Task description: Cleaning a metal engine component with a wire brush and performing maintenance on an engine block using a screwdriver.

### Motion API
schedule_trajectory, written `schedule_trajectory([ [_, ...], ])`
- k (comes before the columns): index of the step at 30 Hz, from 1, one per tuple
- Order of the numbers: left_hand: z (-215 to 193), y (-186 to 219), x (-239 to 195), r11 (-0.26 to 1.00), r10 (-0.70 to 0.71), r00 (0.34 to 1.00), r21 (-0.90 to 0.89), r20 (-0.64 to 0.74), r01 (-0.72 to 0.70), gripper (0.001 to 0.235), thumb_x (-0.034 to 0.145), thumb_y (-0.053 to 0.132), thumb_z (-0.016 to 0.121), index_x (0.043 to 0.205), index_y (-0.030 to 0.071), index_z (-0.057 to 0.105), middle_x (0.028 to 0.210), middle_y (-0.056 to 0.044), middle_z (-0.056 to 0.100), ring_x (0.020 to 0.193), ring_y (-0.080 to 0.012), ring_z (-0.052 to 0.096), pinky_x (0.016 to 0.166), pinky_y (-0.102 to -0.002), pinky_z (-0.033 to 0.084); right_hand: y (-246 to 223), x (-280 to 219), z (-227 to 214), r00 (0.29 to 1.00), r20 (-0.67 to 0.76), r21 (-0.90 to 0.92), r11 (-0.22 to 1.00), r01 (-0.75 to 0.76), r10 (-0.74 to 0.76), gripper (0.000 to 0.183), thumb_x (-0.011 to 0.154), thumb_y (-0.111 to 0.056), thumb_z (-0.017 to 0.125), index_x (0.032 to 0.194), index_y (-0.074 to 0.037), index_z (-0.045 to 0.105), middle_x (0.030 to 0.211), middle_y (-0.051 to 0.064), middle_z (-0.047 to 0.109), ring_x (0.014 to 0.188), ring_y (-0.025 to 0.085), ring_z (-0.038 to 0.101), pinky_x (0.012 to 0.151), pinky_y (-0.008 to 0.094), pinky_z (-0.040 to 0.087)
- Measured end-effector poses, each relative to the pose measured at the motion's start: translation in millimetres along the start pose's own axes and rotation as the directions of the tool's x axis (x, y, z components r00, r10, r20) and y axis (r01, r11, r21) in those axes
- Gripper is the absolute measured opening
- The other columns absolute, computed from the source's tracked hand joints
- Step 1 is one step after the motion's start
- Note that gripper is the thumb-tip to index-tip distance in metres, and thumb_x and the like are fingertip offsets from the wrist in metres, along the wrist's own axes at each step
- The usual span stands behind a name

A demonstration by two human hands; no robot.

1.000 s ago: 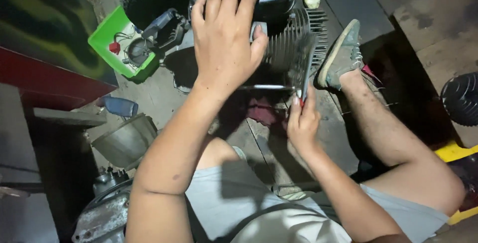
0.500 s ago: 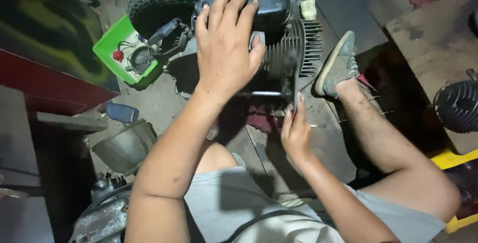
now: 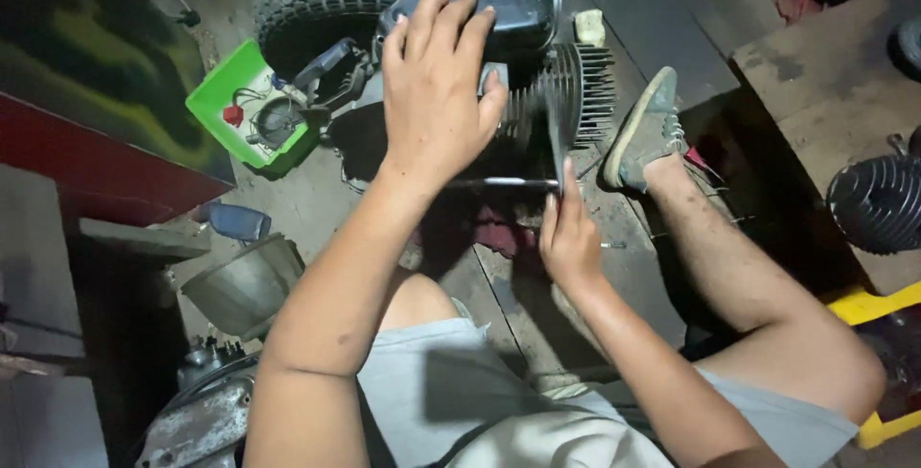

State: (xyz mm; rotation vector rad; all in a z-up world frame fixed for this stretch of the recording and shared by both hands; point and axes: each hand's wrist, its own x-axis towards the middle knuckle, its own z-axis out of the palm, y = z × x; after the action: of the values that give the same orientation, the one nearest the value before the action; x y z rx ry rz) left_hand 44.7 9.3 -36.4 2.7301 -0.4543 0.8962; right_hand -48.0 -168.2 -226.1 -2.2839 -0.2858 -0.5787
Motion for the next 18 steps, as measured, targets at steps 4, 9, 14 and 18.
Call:
schedule_trajectory([
  [4,1.7,-1.4,0.6,1.0,0.001,1.0,-0.001,0.001,-0.001,0.054,0.084,0.021,0.075,0.134,0.004,0.062,0.143,-0.011,0.055,0.139,-0.0305,0.043,0.114,-0.052,0.034,9.9,-40.1,-1.0,0.997,0.038,0.031,0.998,-0.063,0.062,0.056,0.102,-0.001,0.056,0.155,0.002,0.038,0.099,0.026,0.073,0.068,0.036,0.068,0.058,0.043,0.052],
  [9,1.5,-1.7,-0.2,1.0,0.004,1.0,0.011,0.007,-0.004,0.053,0.085,0.019,0.075,0.134,0.004,0.062,0.142,-0.011,0.055,0.139,-0.0305,0.042,0.115,-0.052,0.033,-4.2,-3.3,-44.4,0.996,0.032,0.203,0.975,-0.091,0.086,0.056,0.098,-0.001,0.064,0.151,-0.001,0.048,0.09,0.011,0.071,0.061,0.019,0.056,0.059,0.032,0.049],
  [14,0.9,-1.4,0.0,1.0,-0.005,1.0,-0.005,-0.003,0.005,0.052,0.084,0.019,0.076,0.133,0.004,0.063,0.141,-0.011,0.056,0.139,-0.0296,0.042,0.114,-0.052,0.034,2.4,17.2,-45.6,1.0,0.022,0.15,0.988,-0.022,0.019,0.053,0.098,0.002,0.064,0.148,0.004,0.05,0.089,0.016,0.07,0.059,0.021,0.054,0.057,0.033,0.046],
  [18,0.8,-1.2,1.1,1.0,-0.005,1.0,-0.003,0.001,0.005,0.052,0.085,0.02,0.074,0.133,0.004,0.062,0.142,-0.011,0.056,0.139,-0.0292,0.043,0.114,-0.052,0.034,5.1,-16.9,-41.3,0.981,0.126,0.163,0.972,-0.168,0.148,0.053,0.097,-0.002,0.062,0.149,-0.001,0.051,0.1,0.015,0.075,0.057,0.019,0.058,0.054,0.033,0.049],
])
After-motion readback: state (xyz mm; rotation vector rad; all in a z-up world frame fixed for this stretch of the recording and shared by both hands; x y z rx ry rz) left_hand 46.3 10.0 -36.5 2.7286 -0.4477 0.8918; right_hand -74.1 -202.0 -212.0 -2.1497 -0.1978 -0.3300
